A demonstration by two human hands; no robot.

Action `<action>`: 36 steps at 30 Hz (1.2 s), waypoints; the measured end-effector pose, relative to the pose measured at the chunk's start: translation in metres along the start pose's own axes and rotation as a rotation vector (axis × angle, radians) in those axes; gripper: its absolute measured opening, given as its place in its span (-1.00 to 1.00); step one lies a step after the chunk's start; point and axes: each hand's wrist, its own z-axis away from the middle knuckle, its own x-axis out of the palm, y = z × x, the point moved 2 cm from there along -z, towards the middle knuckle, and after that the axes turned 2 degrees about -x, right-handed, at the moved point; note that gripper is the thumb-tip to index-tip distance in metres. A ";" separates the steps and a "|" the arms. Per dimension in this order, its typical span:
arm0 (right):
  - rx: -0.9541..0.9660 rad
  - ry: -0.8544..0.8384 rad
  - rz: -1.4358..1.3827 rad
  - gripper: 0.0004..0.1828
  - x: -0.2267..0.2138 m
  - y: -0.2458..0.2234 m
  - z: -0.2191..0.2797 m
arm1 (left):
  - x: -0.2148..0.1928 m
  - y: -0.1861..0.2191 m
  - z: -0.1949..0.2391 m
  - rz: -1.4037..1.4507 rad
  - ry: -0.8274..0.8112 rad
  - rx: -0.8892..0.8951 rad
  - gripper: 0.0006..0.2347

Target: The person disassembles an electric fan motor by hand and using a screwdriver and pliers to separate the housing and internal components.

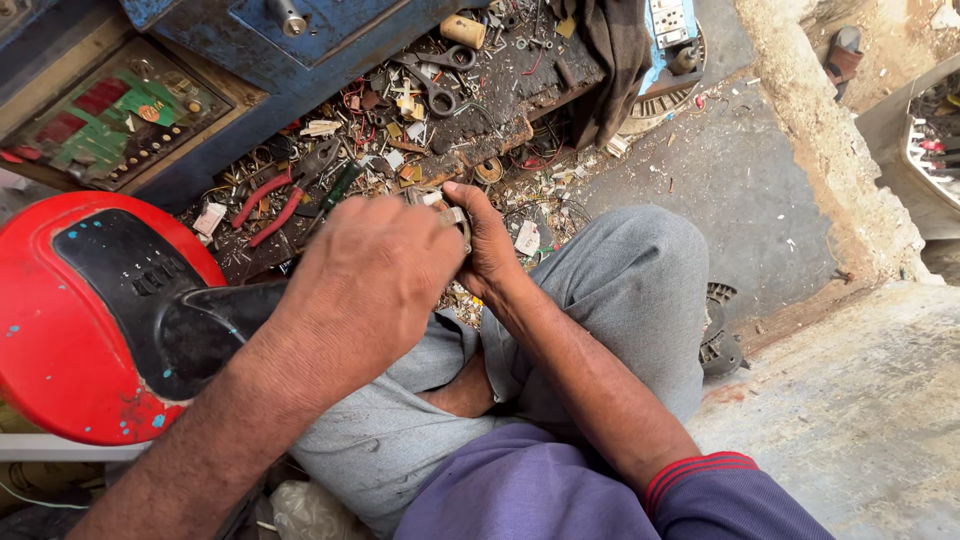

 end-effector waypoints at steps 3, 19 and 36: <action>0.035 0.027 0.047 -0.64 0.001 -0.002 0.005 | -0.005 0.003 0.001 0.107 0.236 0.237 -0.85; 0.071 0.016 0.104 -0.64 -0.007 0.005 -0.002 | -0.002 0.006 0.001 0.006 0.256 0.187 -0.92; 0.122 -0.075 -0.096 -0.61 0.001 0.004 0.000 | 0.023 0.000 -0.008 0.030 -0.008 0.001 -0.92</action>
